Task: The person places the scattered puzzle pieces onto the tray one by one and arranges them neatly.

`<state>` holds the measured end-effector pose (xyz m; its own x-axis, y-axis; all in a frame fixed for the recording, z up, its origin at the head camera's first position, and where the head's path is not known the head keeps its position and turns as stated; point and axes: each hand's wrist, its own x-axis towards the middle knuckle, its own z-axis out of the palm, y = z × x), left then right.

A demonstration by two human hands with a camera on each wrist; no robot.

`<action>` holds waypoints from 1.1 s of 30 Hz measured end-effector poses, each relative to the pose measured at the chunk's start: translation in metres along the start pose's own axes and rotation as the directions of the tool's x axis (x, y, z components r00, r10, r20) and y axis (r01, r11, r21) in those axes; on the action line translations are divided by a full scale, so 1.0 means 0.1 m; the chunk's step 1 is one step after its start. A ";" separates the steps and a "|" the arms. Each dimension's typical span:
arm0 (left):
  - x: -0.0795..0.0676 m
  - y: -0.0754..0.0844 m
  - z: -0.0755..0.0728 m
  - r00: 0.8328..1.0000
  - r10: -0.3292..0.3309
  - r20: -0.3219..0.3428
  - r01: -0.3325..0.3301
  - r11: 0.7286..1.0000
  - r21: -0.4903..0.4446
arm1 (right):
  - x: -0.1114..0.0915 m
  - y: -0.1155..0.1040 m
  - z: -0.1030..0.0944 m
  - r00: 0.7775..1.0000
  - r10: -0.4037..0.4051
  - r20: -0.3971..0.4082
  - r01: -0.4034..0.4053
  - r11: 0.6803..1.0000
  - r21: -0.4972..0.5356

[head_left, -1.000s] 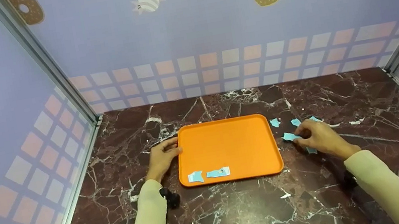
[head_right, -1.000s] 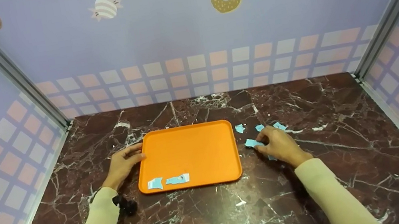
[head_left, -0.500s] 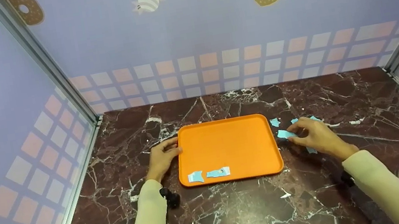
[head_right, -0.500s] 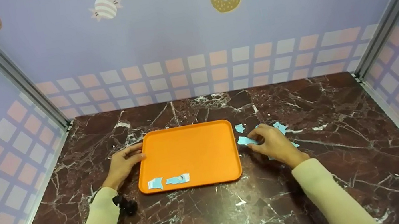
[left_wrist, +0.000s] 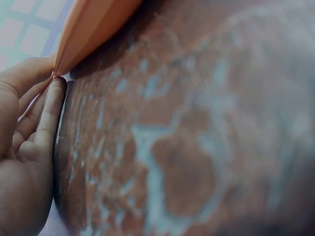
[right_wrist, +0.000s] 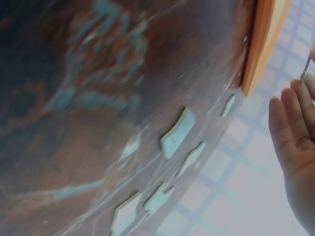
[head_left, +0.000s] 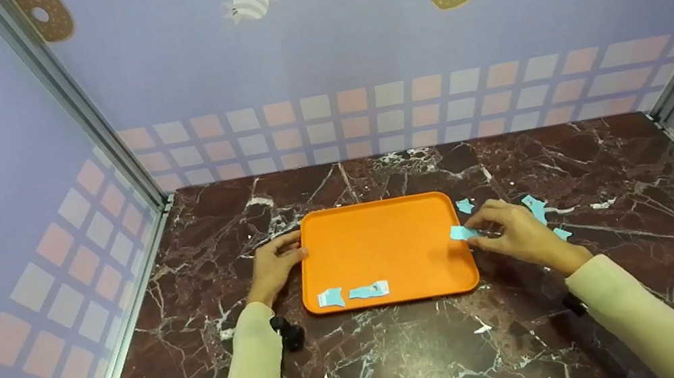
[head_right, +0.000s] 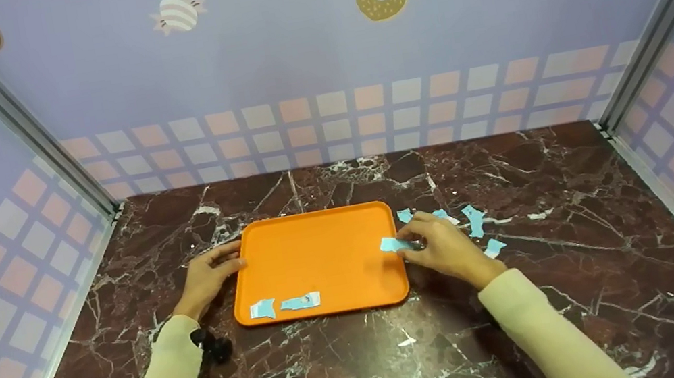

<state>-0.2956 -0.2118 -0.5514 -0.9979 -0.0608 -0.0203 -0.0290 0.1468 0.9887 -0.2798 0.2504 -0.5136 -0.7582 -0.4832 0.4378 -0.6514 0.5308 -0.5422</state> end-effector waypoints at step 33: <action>0.01 0.00 0.01 1.000 0.013 -0.021 -0.013 1.000 0.016 | 0.12 -0.31 0.33 0.993 -0.060 0.101 0.058 0.998 0.023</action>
<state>-0.2972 -0.2108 -0.5513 -0.9969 -0.0792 -0.0040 -0.0169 0.1630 0.9865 -0.2678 0.2049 -0.5148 -0.7111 -0.5820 0.3946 -0.6932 0.4862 -0.5321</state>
